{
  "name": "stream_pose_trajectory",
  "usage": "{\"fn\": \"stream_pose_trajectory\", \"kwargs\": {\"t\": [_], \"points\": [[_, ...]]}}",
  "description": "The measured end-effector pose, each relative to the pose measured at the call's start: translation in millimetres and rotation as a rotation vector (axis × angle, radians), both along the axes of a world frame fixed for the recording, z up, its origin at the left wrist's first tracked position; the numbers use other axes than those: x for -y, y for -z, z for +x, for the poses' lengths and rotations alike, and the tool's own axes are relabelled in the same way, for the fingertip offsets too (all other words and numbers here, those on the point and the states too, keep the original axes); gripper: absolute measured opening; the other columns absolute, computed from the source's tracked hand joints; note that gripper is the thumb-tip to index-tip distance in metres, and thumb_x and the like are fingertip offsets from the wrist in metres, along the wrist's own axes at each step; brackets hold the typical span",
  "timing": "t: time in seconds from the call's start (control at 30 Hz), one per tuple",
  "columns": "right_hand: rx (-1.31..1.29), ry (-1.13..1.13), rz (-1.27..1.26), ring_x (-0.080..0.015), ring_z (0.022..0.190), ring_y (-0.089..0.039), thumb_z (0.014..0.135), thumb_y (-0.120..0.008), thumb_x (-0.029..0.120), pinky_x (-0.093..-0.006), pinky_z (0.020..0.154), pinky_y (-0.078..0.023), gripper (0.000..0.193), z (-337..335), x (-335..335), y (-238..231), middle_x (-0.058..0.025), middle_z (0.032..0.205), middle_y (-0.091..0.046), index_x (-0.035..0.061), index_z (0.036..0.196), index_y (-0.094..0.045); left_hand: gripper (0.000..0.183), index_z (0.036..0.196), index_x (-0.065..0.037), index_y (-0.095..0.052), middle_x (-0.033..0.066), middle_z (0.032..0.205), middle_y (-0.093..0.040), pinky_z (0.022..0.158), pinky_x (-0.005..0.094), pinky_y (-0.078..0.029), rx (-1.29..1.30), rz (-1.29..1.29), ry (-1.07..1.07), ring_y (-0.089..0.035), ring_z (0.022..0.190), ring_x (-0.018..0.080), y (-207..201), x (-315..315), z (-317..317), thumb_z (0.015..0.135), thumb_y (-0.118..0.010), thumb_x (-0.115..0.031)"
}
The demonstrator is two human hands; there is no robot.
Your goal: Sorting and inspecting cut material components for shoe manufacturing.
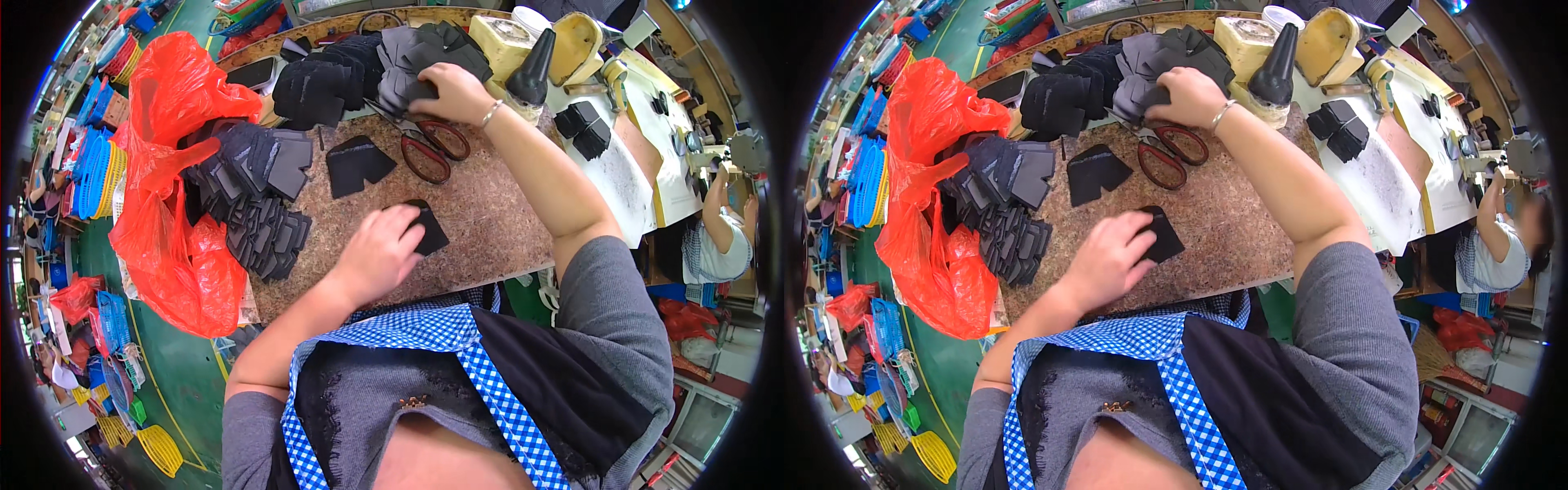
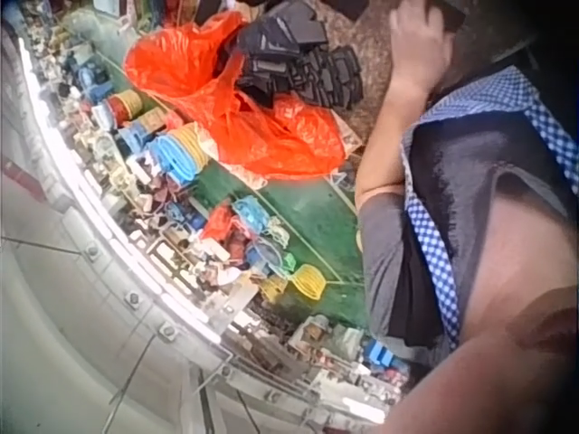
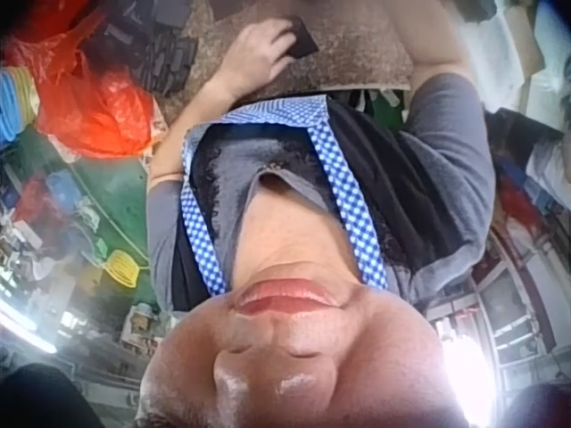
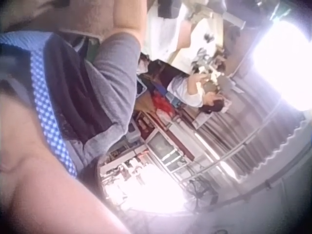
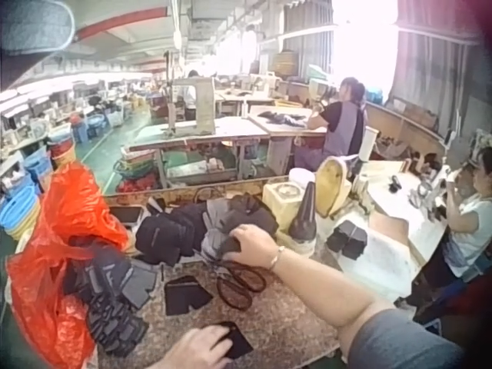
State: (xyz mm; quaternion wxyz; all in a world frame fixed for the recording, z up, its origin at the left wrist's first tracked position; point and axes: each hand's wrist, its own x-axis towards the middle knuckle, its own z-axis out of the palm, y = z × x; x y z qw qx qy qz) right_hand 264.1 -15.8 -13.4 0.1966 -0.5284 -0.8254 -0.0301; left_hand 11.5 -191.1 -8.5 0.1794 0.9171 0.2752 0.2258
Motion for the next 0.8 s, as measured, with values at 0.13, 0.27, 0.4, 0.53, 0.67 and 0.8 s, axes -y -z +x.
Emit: {"fn": "stream_pose_trajectory", "kwargs": {"t": [0.13, 0.27, 0.4, 0.53, 0.67, 0.8], "points": [[0.01, -0.085, 0.004, -0.0305, 0.103, -0.062, 0.081, -0.071, 0.032, -0.0388, 0.089, -0.051, 0.036, -4.1, 7.1, 6.5, -0.0101, 0.102, -0.067, 0.0058, 0.105, -0.069, 0.025, 0.096, -0.002, -0.063, 0.015, 0.112, -0.062, 0.093, 0.0416, -0.047, 0.017, -0.029, -0.004, -0.059, 0.108, 0.033, 0.4, 10.2, -10.5, 0.078, -0.074, -0.015], [-0.055, -0.13, 0.175, -0.0275, 0.09, -0.063, 0.079, -0.063, 0.017, -0.0369, 0.076, -0.053, 0.019, -2.6, 41.4, -5.0, -0.0065, 0.093, -0.065, 0.0074, 0.095, -0.066, 0.018, 0.091, -0.001, -0.063, 0.0148, 0.091, -0.064, 0.077, 0.0374, -0.052, 0.288, -0.133, -0.076, -0.064, 0.084, 0.0317, -16.1, -25.1, -2.9, 0.078, -0.073, -0.006], [0.019, -0.254, 0.348, -0.0228, 0.084, -0.06, 0.071, -0.061, 0.015, -0.0337, 0.071, -0.052, 0.015, -6.8, 103.6, -22.5, -0.0046, 0.088, -0.06, 0.0091, 0.084, -0.063, 0.018, 0.094, -0.001, -0.061, 0.0139, 0.095, -0.063, 0.081, 0.0409, -0.05, 0.48, 0.024, -0.313, -0.062, 0.09, 0.0339, -27.4, -52.7, 8.7, 0.08, -0.07, -0.008], [-0.114, -0.283, 0.121, -0.026, 0.082, -0.064, 0.069, -0.07, 0.007, -0.0341, 0.071, -0.054, 0.016, -2.8, 132.7, -3.1, -0.0073, 0.091, -0.066, 0.0033, 0.083, -0.067, 0.037, 0.113, 0.0, -0.059, 0.0152, 0.12, -0.058, 0.096, 0.0421, -0.044, 0.171, 0.127, -0.149, -0.055, 0.113, 0.0327, -5.5, -60.6, 39.0, 0.079, -0.068, -0.01], [-0.396, -0.234, 0.048, -0.0263, 0.083, -0.066, 0.073, -0.076, 0.009, -0.0308, 0.076, -0.053, 0.012, 9.2, 104.0, 3.8, -0.0113, 0.091, -0.07, 0.0031, 0.082, -0.071, 0.043, 0.116, 0.0, -0.057, 0.0181, 0.124, -0.056, 0.098, 0.0416, -0.046, 0.104, 0.112, -0.185, -0.056, 0.114, 0.0361, 22.1, -75.4, 49.3, 0.077, -0.07, -0.011], [-0.935, 0.15, -0.427, -0.0141, 0.077, -0.064, 0.089, -0.069, 0.013, -0.0252, 0.071, -0.051, 0.013, 25.9, 76.5, 8.7, -0.0042, 0.088, -0.067, 0.0005, 0.091, -0.07, 0.043, 0.117, -0.002, -0.059, 0.0161, 0.131, -0.054, 0.102, 0.0393, -0.043, 0.036, 0.055, -0.173, -0.052, 0.123, 0.0316, 23.0, -80.5, 49.5, 0.079, -0.071, -0.016]]}}
